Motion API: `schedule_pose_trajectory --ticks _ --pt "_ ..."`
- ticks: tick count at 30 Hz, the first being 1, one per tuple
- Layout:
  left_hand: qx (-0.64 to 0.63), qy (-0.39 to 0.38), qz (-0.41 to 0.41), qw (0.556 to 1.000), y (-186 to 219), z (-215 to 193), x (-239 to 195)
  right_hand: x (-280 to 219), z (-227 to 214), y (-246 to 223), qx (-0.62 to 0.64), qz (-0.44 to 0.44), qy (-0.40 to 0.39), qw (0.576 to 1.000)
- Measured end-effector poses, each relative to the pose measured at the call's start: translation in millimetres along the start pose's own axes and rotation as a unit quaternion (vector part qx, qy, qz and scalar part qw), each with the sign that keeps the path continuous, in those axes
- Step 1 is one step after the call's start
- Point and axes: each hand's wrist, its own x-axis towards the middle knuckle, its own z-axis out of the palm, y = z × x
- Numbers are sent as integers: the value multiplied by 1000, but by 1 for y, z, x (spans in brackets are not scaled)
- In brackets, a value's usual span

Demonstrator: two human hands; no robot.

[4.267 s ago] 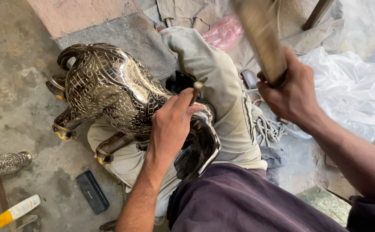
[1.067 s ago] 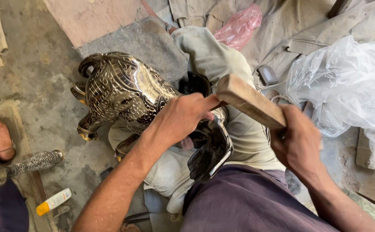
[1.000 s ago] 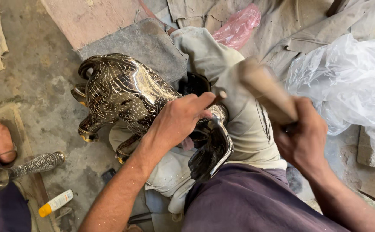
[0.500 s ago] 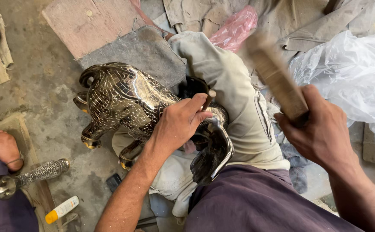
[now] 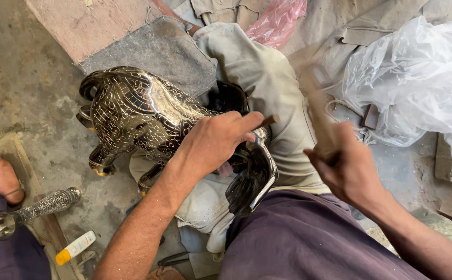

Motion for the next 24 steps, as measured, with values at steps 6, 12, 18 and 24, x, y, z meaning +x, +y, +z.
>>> schedule_pose_trajectory --ticks 6,12,18,24 --pt "-8 -114 -25 993 6 -6 12 -28 37 18 55 98 57 992" --pt "22 -17 52 998 -3 -1 7 -17 23 8 22 17 58 998" --pt "9 11 42 999 -9 9 -8 -10 5 -6 30 39 52 997" --pt "-23 81 64 994 -11 18 -23 -18 13 2 -69 -73 59 993"
